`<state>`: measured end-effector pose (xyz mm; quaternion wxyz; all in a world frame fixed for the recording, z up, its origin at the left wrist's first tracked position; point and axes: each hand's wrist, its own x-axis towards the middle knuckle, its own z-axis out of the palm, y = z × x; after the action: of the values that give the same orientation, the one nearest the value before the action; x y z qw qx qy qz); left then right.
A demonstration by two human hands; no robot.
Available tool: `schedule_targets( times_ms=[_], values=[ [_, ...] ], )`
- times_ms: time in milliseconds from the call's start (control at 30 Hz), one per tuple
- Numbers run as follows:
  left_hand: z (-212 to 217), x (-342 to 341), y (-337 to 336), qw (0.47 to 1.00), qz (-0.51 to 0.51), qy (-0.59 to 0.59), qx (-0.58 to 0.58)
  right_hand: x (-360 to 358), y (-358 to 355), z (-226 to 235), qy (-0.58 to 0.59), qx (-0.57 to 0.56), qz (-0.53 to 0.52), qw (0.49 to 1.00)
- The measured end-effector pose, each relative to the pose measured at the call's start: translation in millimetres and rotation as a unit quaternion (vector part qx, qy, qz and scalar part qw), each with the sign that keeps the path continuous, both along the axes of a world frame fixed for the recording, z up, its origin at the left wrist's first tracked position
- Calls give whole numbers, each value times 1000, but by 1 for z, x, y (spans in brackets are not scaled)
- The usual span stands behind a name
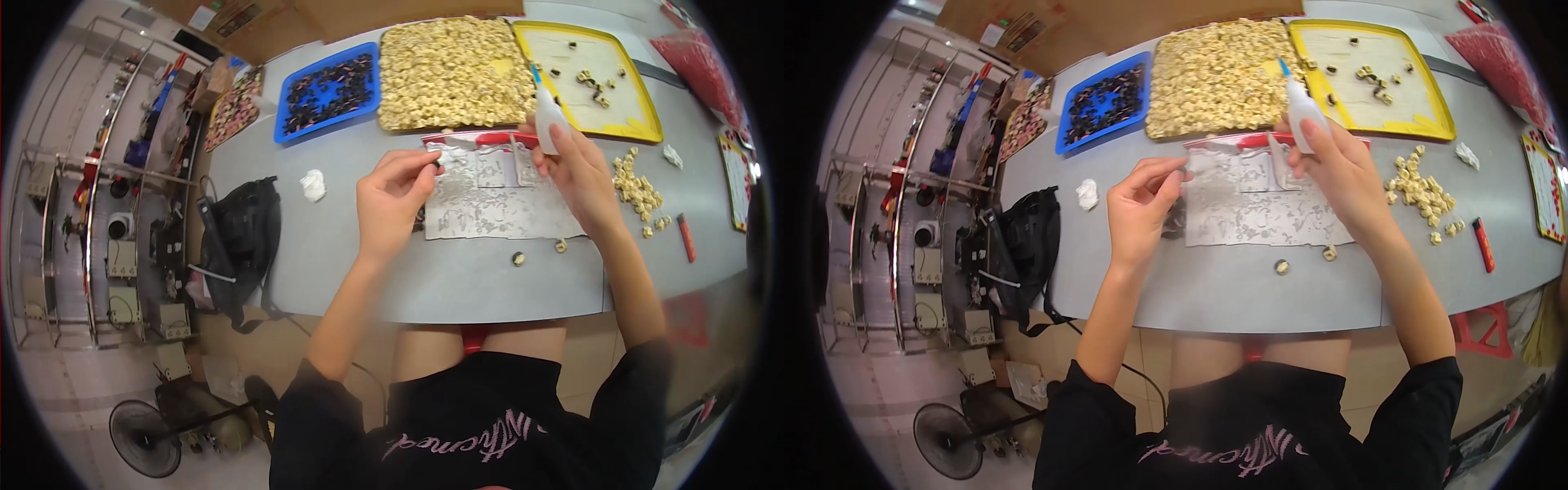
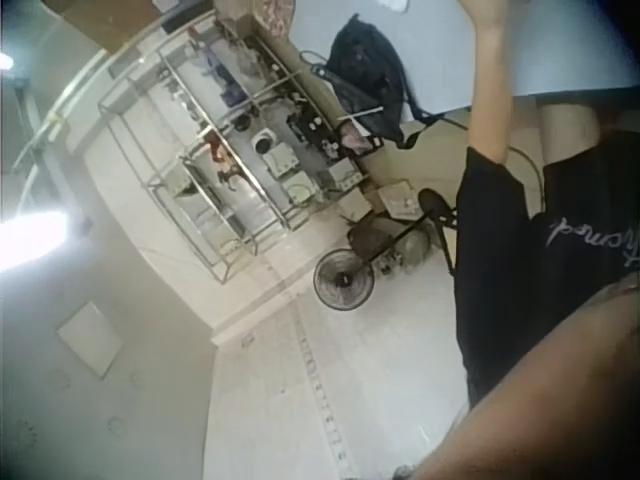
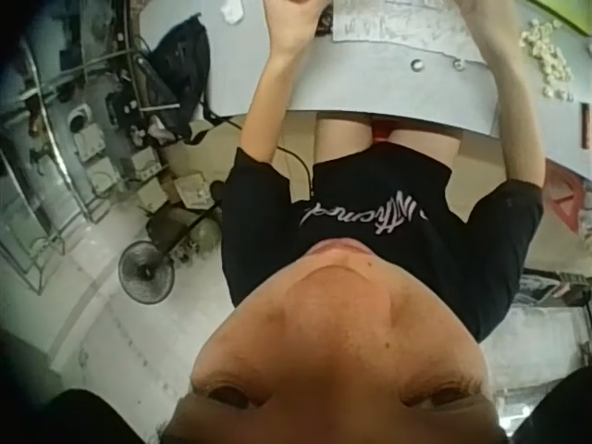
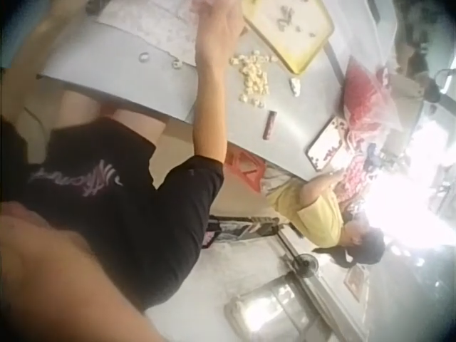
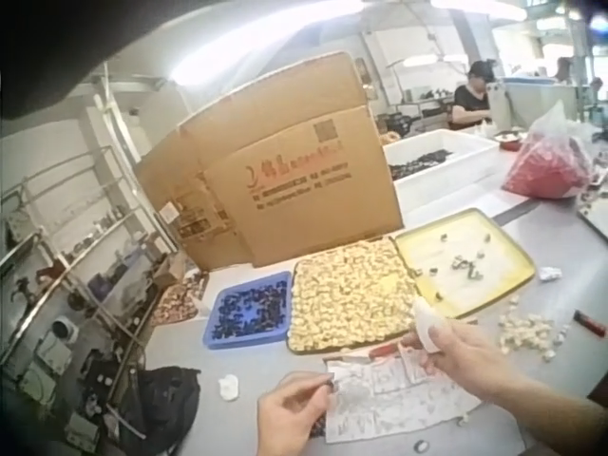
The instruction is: Gluing small black plastic components onto gold-colored square blocks.
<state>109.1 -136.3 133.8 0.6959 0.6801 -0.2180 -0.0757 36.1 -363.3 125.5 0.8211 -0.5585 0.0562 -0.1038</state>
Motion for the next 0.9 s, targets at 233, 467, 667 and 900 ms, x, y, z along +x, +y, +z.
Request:
schedule_targets(
  times_ms=[233,467,667,900],
  values=[
    [-4,-21,-47,988,-142,59,-17,-1,-7,9,-31,56,8,998],
    [-24,-26,-39,976,-210,51,13,-4,-9,4,7,120,-22,993],
    [-23,-29,-45,987,-155,-13,46,-1,-12,2,-45,174,2,984],
    [-30,-30,-45,991,-130,-24,17,0,1,-2,1,162,-28,986]
  ],
)
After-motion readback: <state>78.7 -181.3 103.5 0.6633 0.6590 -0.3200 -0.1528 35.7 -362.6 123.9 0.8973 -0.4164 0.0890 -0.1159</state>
